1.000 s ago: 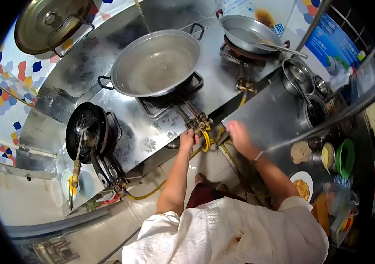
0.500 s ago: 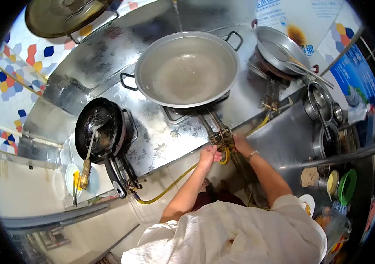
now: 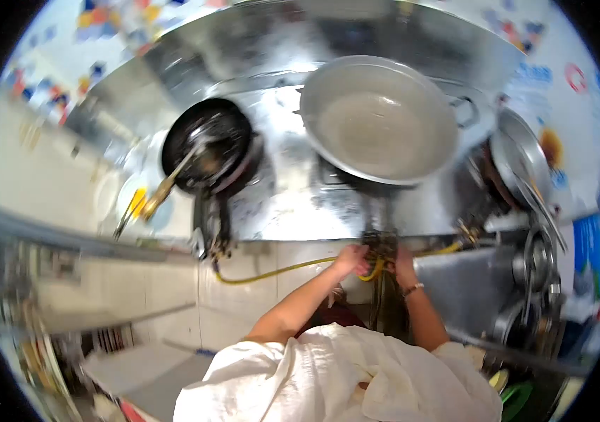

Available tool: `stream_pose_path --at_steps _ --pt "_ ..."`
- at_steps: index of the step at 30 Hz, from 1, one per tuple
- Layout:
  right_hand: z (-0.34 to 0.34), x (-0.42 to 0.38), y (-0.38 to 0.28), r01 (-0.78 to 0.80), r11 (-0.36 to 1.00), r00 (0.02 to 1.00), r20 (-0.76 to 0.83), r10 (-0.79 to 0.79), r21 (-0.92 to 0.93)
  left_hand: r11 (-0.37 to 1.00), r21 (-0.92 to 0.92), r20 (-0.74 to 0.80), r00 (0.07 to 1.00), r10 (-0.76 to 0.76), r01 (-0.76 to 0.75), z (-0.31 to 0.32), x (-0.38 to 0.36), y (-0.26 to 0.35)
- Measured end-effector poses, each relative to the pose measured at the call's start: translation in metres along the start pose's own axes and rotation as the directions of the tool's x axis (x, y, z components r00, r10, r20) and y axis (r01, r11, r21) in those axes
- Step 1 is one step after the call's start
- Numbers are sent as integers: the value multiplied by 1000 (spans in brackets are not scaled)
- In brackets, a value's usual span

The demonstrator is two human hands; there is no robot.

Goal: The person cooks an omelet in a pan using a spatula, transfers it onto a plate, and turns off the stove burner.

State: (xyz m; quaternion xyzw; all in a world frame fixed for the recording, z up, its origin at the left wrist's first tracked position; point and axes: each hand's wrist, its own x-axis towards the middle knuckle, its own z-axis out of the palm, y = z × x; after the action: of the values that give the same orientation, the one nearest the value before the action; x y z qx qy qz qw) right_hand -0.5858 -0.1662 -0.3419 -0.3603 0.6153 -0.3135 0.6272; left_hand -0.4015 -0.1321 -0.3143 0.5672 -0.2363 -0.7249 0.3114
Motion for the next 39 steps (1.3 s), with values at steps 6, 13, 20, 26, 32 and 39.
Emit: stream_pose_path --at_steps 6,13,20,26,32,39 --pt "-7 -4 -9 -91 995 995 32 92 -36 998 -6 -8 998 61 -61 -26 -36 -19" --pt "-2 -45 -53 19 699 993 94 69 -715 988 143 -444 896 17 52 -136 -166 -91" --pt "176 -110 -64 499 554 648 711 273 -667 702 -644 -727 529 -438 -304 -260 -303 -251" --pt "418 -192 -35 267 879 310 899 310 -395 562 -478 -878 365 -309 -675 -386 -353 -248" --pt "638 -172 7 -472 875 425 841 336 -111 548 -304 -951 286 -121 -779 -479 -404 -149" --pt "781 -107 39 -583 769 630 742 227 261 581 -213 -961 276 21 -786 -551 -445 -111"
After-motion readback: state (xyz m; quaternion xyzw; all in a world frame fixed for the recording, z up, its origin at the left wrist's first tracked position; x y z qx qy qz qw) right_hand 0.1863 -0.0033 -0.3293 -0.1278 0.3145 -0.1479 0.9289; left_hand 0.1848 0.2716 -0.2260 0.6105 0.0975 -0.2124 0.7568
